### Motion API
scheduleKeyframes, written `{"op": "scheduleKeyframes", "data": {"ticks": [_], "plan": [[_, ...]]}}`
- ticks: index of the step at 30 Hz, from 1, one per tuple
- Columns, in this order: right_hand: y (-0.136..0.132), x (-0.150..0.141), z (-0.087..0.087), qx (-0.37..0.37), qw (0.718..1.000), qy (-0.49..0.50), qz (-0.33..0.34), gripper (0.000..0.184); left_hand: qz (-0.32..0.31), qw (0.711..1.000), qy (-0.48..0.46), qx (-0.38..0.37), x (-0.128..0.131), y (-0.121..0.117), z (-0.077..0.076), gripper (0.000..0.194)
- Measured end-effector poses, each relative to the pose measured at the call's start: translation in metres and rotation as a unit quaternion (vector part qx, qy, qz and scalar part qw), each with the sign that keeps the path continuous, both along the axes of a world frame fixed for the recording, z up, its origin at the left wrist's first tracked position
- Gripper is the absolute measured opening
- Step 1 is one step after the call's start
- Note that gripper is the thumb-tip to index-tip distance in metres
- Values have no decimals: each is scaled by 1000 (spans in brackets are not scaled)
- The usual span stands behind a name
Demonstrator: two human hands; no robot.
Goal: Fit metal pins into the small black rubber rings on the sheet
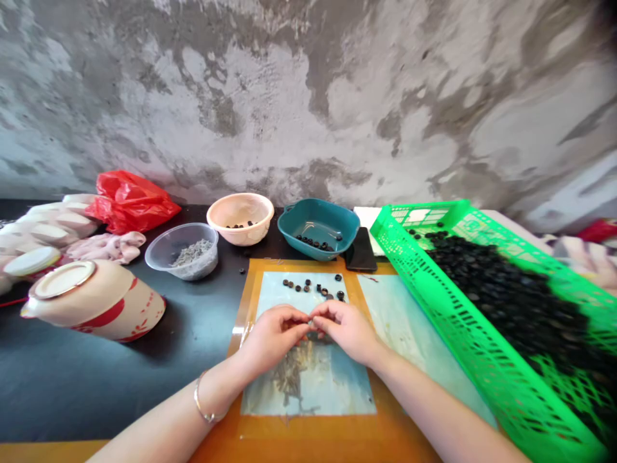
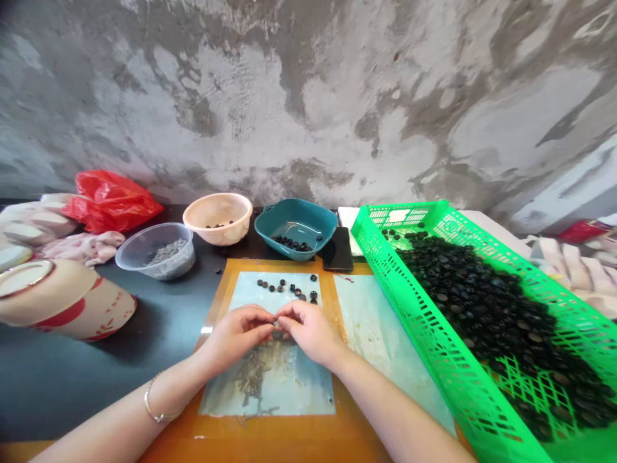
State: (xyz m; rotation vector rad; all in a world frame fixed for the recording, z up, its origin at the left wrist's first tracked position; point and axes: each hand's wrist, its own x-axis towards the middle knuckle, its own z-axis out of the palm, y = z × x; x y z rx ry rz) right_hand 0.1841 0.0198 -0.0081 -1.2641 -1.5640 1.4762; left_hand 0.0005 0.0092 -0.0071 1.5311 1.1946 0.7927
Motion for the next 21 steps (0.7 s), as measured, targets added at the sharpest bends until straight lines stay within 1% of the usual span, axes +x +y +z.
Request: {"op": "scheduleKeyframes", "data": {"ticks": [3,6,9,11,15,18,21], "plan": [[-3,-3,4,15,1000,-10,-4,10,26,996,-50,-74,1,1,-2,16],[-5,-4,7,26,1000,-11,-3,12,55,989,-78,-114,2,1,-1,18],[-6,-5,10,20,1000,9,-23,8,72,972,-144,-171,0,-1,3,25],[-6,-4,13,23,999,23,-39,7,73,954,-203,-209,-1,-1,6,31],[-8,-4,15,71,996,27,-53,10,57,923,-283,-254,-3,-2,9,34],[-10,-5,15,83,995,33,-50,11,39,913,-309,-262,-3,-3,11,32],[-13,-6,13,83,995,39,-45,12,24,913,-312,-263,-1,-5,13,31]]}}
